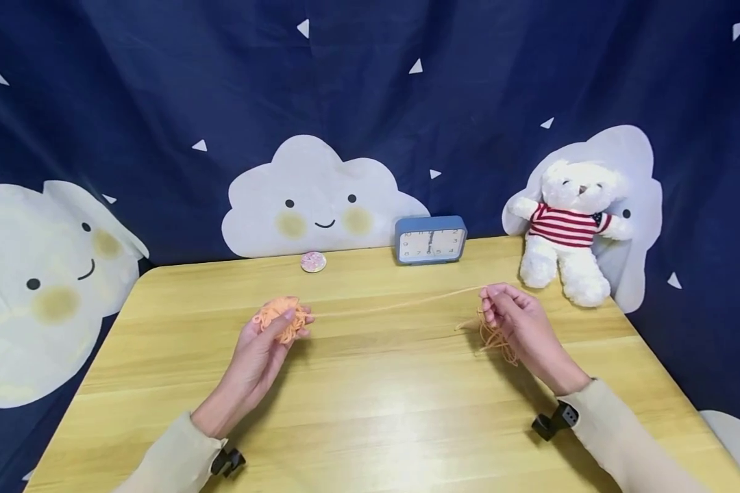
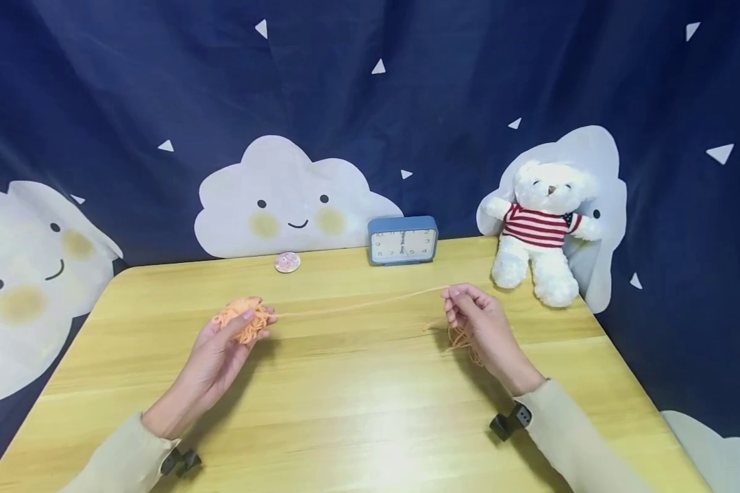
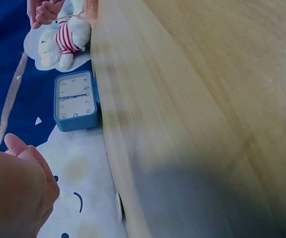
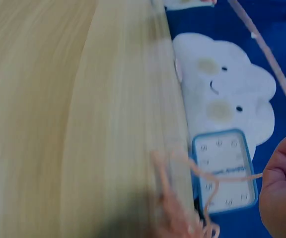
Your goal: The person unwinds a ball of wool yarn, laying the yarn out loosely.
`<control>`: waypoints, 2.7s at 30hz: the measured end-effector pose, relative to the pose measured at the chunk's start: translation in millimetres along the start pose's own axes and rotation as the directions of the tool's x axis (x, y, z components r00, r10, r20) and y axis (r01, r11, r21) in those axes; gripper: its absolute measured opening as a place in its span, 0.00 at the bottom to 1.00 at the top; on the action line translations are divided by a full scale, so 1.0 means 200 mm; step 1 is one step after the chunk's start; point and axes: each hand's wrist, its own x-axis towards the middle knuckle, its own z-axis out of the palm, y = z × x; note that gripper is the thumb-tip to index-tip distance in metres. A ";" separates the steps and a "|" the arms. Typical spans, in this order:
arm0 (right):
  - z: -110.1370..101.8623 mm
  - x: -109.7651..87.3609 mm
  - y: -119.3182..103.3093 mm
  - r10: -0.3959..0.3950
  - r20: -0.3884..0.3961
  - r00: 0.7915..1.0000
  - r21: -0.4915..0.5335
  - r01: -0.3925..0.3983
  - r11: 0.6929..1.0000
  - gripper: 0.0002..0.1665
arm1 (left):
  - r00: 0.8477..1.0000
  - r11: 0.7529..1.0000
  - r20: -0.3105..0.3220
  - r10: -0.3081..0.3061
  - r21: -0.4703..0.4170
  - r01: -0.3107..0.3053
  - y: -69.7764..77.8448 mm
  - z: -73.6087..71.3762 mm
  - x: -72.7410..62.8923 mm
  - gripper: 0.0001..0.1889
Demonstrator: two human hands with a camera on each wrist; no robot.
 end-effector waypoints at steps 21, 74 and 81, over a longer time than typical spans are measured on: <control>-0.33 -0.05 -0.05 0.024 -0.228 0.973 0.133 0.007 0.991 0.16 | 0.993 0.996 0.078 0.084 0.017 -0.085 -0.02 -0.03 0.00 0.19; -0.05 -0.05 0.03 0.074 -0.136 0.988 -0.249 -0.106 0.963 0.14 | 0.971 0.994 0.232 0.065 -0.103 -0.042 0.01 -0.02 0.02 0.22; 0.16 0.03 0.15 0.202 0.083 0.976 -0.172 -0.185 0.968 0.21 | 0.975 0.994 0.213 0.066 -0.103 -0.045 0.01 0.00 0.02 0.20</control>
